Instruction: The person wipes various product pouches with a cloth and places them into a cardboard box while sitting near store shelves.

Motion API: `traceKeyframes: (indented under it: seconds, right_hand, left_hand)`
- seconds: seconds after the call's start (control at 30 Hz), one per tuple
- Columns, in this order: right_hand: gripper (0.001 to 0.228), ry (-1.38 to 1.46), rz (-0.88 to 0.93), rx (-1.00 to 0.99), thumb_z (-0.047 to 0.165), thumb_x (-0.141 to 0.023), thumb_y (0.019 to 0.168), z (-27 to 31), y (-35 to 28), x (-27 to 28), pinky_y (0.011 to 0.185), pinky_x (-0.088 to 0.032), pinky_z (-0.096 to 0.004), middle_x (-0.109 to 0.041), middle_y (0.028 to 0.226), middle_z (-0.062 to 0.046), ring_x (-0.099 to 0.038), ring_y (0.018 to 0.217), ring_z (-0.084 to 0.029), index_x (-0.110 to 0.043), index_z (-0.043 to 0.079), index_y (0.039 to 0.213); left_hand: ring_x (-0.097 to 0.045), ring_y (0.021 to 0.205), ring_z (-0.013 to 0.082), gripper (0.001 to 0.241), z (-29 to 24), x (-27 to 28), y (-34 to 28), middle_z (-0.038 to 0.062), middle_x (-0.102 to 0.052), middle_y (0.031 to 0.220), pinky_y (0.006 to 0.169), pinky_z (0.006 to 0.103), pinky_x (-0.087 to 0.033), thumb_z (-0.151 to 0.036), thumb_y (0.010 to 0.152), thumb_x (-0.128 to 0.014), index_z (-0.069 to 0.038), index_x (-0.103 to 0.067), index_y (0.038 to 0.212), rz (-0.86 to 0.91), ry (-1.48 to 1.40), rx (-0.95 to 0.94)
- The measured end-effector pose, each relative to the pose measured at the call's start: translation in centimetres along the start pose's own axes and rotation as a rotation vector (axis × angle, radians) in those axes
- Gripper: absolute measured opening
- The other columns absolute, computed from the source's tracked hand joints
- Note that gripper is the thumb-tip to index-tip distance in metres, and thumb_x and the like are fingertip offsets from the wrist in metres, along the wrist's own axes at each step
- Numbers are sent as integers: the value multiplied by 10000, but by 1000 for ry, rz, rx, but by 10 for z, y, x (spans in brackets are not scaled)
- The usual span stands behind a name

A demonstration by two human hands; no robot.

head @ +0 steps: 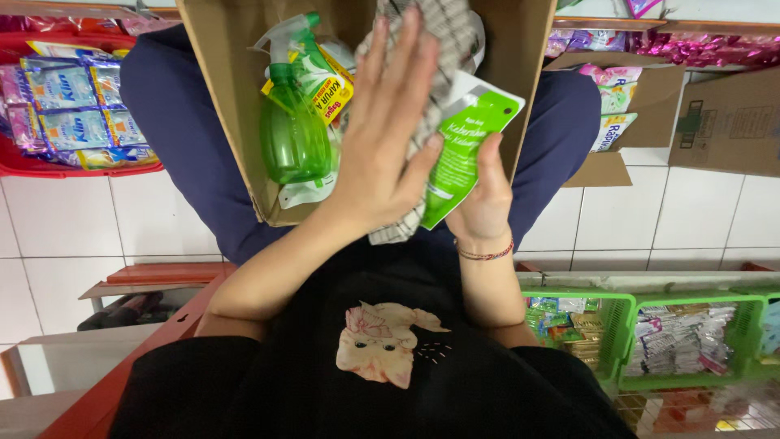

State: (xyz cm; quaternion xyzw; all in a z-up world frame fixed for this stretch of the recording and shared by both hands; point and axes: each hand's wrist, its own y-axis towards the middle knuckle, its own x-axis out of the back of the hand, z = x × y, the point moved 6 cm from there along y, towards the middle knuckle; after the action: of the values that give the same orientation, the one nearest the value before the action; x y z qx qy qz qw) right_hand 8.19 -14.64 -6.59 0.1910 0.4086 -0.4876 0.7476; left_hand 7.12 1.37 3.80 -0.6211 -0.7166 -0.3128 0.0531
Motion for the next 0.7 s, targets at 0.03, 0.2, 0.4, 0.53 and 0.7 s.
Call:
traceKeyframes:
  seconds: [0.03, 0.2, 0.4, 0.53, 0.7]
  right_hand:
    - [520, -12, -15, 9, 423, -413, 1157, 1, -1, 2, 1264, -382, -427, -533, 1540, -88, -504, 1446, -247, -453, 76, 1542]
    - [486, 92, 62, 160, 354, -383, 1142, 27, 10, 3, 1285, -344, -443, -520, 1584, -114, -479, 1473, -283, -455, 83, 1538]
    - [581, 117, 89, 35, 412, -366, 1163, 32, 19, -8, 1287, -338, -428, -494, 1567, -145, -475, 1465, -295, -425, 30, 1597]
    - [562, 180, -10, 45, 389, -385, 1153, 24, 24, -7, 1274, -352, -429, -500, 1554, -134, -497, 1439, -289, -421, 36, 1589]
    - [528, 307, -75, 56, 427, -431, 1165, 34, 32, 19, 1185, -420, -427, -571, 1494, -129, -565, 1304, -286, -497, 23, 1499]
  left_hand:
    - [-153, 1633, 448, 580, -5, -7, -4, 133, -231, 1699, 1336, 592, -100, -227, 1043, -553, -142, -376, 1589, 10, 75, -74]
    - [-224, 1603, 334, 497, -23, -46, -35, 15, -358, 1689, 1335, 585, -64, -111, 1119, -529, -227, -522, 1602, 151, 320, -436]
    - [-294, 1604, 380, 587, 18, -23, -33, 27, -340, 1695, 1369, 595, -211, 4, 1036, -507, -212, -505, 1581, 117, 135, -271]
    - [-306, 1610, 365, 609, 20, -27, -25, 4, -374, 1682, 1335, 569, -231, 3, 1014, -507, -258, -517, 1565, 81, 173, -162]
    - [-387, 1534, 310, 492, -9, -50, -57, -31, -417, 1650, 1294, 552, -270, -160, 1079, -635, -307, -565, 1543, 165, 345, -425]
